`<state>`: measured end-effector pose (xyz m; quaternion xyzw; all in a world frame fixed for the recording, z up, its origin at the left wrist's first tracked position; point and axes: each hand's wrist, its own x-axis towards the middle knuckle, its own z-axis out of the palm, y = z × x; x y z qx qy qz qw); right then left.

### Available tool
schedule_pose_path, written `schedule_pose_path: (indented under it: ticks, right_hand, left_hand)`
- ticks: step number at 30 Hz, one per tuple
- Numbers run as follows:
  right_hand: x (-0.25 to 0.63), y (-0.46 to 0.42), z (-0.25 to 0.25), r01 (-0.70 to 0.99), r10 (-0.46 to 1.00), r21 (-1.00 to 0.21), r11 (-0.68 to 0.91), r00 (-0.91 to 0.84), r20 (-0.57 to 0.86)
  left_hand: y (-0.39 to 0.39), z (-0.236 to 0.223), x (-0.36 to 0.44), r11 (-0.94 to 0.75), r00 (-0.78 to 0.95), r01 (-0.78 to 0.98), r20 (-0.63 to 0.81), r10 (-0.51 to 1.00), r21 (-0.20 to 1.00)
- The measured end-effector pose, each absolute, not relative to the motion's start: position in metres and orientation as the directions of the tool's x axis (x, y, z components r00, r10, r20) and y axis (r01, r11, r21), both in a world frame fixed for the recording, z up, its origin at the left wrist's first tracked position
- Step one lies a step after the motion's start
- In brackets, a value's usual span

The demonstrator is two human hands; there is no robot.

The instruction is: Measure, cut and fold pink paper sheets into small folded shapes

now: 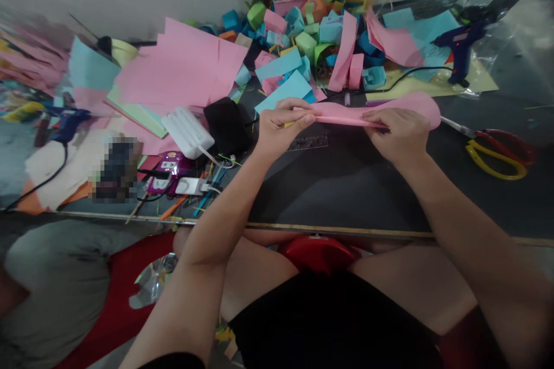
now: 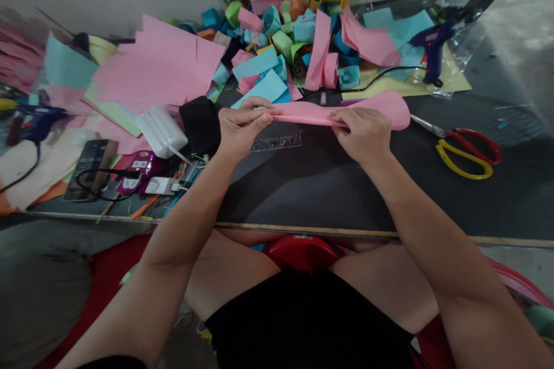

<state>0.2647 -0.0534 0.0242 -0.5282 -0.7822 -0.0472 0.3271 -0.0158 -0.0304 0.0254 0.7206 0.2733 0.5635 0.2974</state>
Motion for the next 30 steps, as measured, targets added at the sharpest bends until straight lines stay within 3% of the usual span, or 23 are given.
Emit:
schedule_pose_path:
  ticks: [5, 14, 22, 26, 30]
  right_hand:
    - [0.264, -0.052, 0.021, 0.850, 0.788, -0.272, 0.450, -0.235, 0.570]
    - [0.258, -0.062, 0.041, 0.902, 0.888, -0.243, 0.357, -0.248, 0.387]
    - [0.257, -0.061, 0.039, 0.892, 0.887, -0.267, 0.366, -0.247, 0.390]
    - [0.257, -0.063, 0.040, 0.902, 0.886, -0.224, 0.369, -0.268, 0.379]
    - [0.248, -0.071, 0.042, 0.861, 0.843, -0.213, 0.461, -0.350, 0.408]
  left_hand:
    - [-0.030, 0.024, -0.015, -0.636, 0.204, 0.042, 0.616, 0.760, 0.771]
    - [-0.030, 0.021, -0.015, -0.629, 0.165, 0.109, 0.610, 0.775, 0.769]
    - [-0.027, 0.015, -0.016, -0.622, 0.153, 0.164, 0.604, 0.782, 0.765]
    - [-0.027, 0.017, -0.015, -0.646, 0.161, 0.138, 0.627, 0.762, 0.751]
    - [-0.032, 0.021, -0.010, -0.658, 0.222, 0.131, 0.625, 0.748, 0.741]
